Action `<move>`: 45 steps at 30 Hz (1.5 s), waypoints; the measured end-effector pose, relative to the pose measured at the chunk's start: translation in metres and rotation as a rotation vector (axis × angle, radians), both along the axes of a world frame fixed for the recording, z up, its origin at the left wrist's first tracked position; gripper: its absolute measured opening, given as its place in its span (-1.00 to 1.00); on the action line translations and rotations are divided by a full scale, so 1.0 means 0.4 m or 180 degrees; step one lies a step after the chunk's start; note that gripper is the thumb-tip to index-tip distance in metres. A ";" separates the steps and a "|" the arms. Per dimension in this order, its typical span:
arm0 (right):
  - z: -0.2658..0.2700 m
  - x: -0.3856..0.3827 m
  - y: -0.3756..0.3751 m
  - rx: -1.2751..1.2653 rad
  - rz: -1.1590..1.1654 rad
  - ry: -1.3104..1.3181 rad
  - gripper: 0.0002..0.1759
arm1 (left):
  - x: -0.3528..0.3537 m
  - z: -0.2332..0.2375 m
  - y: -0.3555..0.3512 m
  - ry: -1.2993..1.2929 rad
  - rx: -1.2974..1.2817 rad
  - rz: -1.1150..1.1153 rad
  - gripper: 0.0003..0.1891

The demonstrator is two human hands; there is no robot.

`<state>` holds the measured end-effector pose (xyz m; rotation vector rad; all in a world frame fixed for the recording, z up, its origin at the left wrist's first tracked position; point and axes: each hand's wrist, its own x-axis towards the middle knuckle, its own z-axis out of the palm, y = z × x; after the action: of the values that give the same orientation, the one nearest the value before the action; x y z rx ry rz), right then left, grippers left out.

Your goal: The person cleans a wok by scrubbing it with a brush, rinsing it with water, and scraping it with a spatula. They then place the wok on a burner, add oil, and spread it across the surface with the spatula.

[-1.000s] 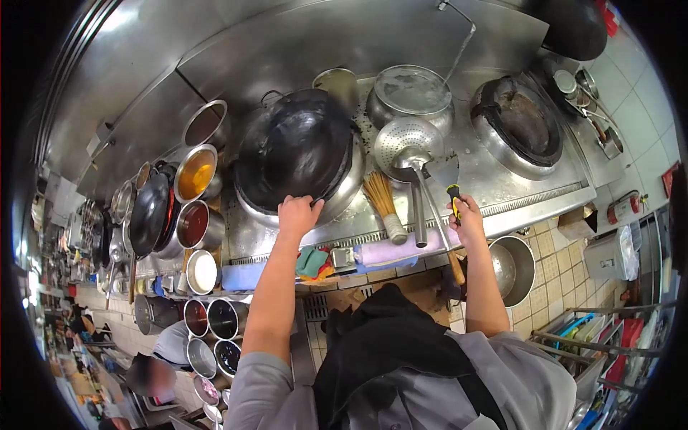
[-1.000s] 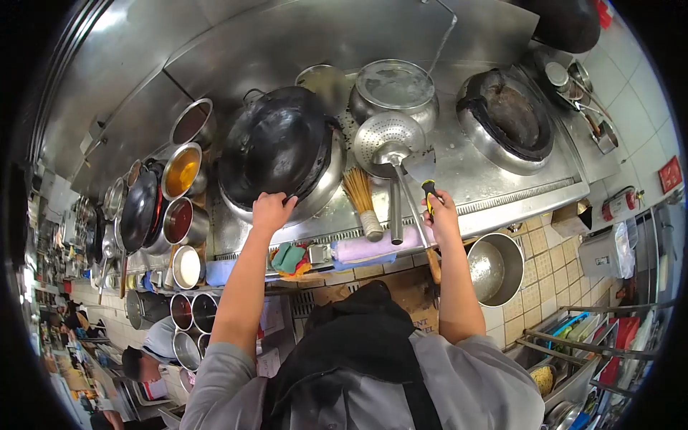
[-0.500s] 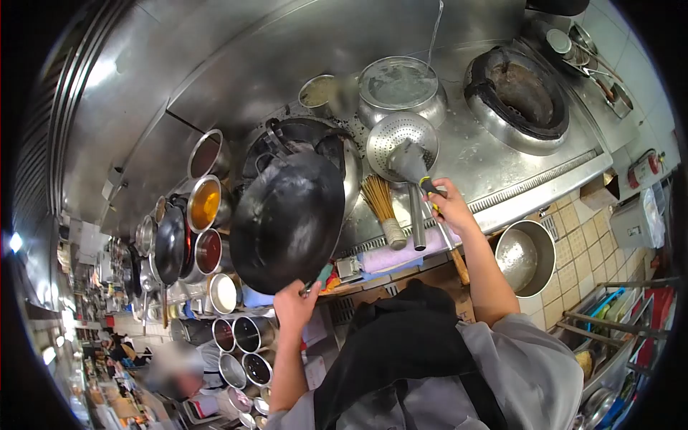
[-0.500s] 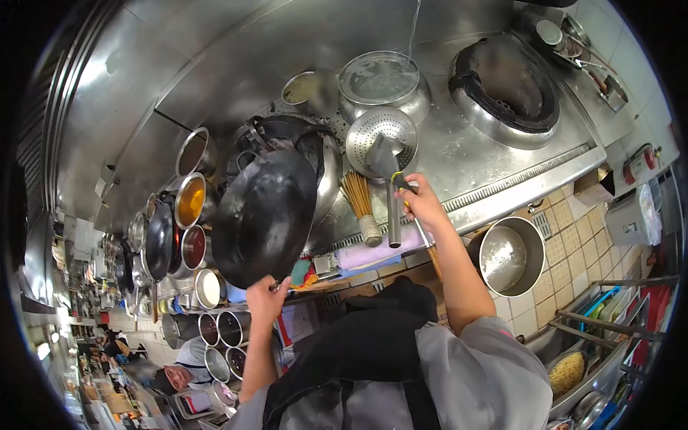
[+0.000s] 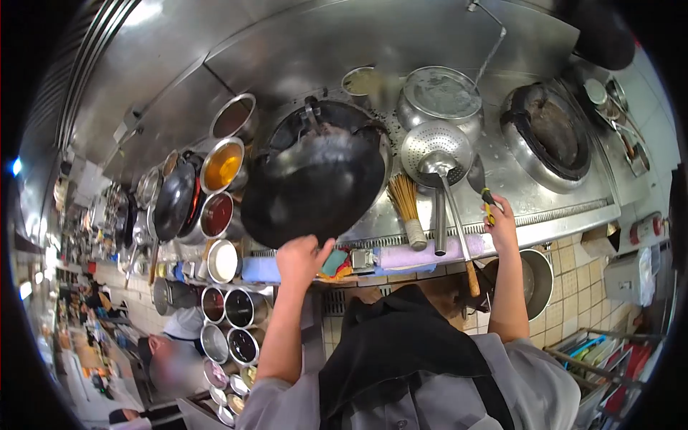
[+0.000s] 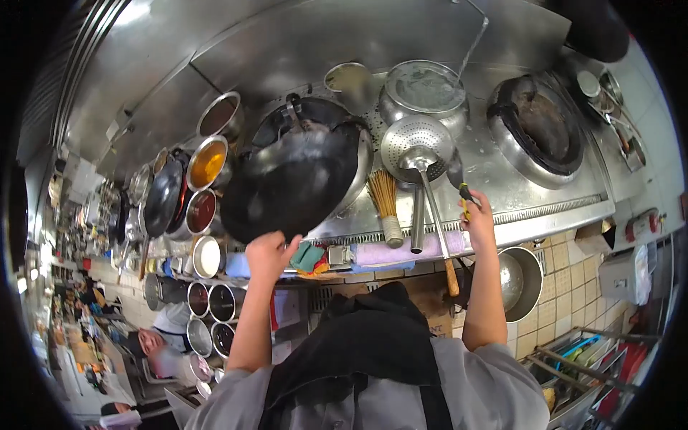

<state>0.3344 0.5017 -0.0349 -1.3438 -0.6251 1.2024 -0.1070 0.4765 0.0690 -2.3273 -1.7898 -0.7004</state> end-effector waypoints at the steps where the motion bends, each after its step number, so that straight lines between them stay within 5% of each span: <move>1: 0.000 0.006 -0.020 -0.0090 -0.0086 0.0235 -0.68 | -0.015 -0.040 0.029 -0.0040 0.0027 0.0110 -0.55; 9: 0.049 -0.171 -0.065 -0.0166 0.0179 0.1436 -0.63 | -0.065 -0.249 0.201 -0.0172 0.0115 0.0028 -0.63; 13: 0.028 -0.315 -0.037 -0.0230 0.0650 0.1576 -0.60 | -0.090 -0.254 0.214 -0.0029 0.0180 -0.0038 -0.68; 15: 0.028 -0.375 -0.029 -0.0445 0.0757 0.1544 -0.60 | -0.100 -0.241 0.204 -0.0342 -0.0448 -0.0073 -0.79; 19: -0.019 -0.439 -0.026 -0.0629 0.1001 0.1762 -0.61 | -0.111 -0.229 0.100 -0.1177 0.0192 -0.0220 -0.68; 22: -0.046 -0.488 -0.026 -0.0795 0.1036 0.0841 -0.58 | -0.150 -0.296 -0.031 -0.1741 -0.0154 -0.0052 -0.71; 24: -0.047 -0.522 -0.027 -0.0354 0.1580 -0.2492 -0.53 | -0.167 -0.345 -0.135 -0.2086 -0.0577 -0.0138 -0.74; 25: -0.156 -0.521 -0.012 0.0209 0.1604 -0.3052 -0.49 | -0.185 -0.382 -0.176 -0.2095 -0.0803 -0.0242 -0.77; 26: -0.156 -0.542 -0.016 -0.0091 0.1936 -0.3550 -0.48 | -0.178 -0.369 -0.219 -0.2220 -0.1085 -0.0084 -0.79; 32: -0.155 -0.631 -0.059 -0.0916 0.2147 -0.3963 -0.51 | -0.188 -0.448 -0.300 -0.3213 -0.2407 -0.0123 -0.72; 39: -0.087 -0.636 -0.094 -0.1055 0.1974 -0.4263 -0.27 | -0.162 -0.448 -0.239 -0.2932 -0.3404 -0.1123 -0.67; 45: -0.046 -0.563 -0.257 -0.0356 0.1066 -0.3655 -0.36 | -0.127 -0.497 -0.243 -0.2233 -0.3986 -0.1695 -0.59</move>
<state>0.1093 0.3991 -0.0533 -2.0450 -1.6480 0.6051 -0.1576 0.3792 -0.1299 -3.8562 -2.2951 -0.5310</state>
